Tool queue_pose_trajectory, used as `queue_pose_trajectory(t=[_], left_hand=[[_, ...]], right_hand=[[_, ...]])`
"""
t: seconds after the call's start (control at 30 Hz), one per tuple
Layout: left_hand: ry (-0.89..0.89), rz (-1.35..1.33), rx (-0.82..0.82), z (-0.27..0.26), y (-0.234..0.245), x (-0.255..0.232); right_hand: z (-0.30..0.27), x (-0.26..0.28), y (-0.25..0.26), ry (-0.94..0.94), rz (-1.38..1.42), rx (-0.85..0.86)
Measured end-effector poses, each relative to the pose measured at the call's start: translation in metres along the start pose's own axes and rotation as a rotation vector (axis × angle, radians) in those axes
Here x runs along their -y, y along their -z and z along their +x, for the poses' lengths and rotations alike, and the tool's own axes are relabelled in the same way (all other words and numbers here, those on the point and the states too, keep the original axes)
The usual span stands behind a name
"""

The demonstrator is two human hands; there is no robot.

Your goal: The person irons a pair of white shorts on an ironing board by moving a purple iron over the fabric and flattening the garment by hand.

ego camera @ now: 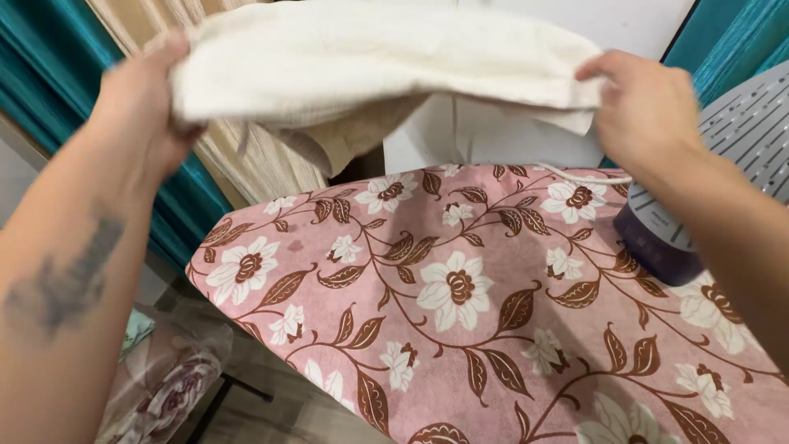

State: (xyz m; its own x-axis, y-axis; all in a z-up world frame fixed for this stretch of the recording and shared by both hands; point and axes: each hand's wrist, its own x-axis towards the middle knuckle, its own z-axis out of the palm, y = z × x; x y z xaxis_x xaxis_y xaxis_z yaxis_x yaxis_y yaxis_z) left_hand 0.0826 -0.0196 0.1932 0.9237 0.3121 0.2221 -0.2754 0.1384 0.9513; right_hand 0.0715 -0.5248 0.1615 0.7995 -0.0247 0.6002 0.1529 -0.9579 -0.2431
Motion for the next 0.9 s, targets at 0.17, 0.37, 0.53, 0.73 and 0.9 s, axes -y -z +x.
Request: queue_pose_trajectory(t=[0.17,0.37,0.53,0.73,0.9], left_hand=[[0.766,0.566,-0.160,-0.153,0.052,0.083],[0.645,1.143,0.098,-0.197,0.093,0.167],[0.508,1.404,0.001,-0.184,0.067,0.194],[0.732,0.943,0.096,-0.199,0.103,0.167],[0.626,1.116,-0.111,-0.187,0.076,0.174]], right_hand=[[-0.110,-0.064,0.012,-0.399,-0.281,0.573],[-0.182,-0.104,-0.007,-0.579,-0.213,1.093],[-0.220,-0.076,-0.040,-0.500,0.070,0.931],[-0.241,-0.136,-0.004,0.132,0.049,1.628],[-0.156,-0.019,-0.070,-0.333,0.242,0.817]])
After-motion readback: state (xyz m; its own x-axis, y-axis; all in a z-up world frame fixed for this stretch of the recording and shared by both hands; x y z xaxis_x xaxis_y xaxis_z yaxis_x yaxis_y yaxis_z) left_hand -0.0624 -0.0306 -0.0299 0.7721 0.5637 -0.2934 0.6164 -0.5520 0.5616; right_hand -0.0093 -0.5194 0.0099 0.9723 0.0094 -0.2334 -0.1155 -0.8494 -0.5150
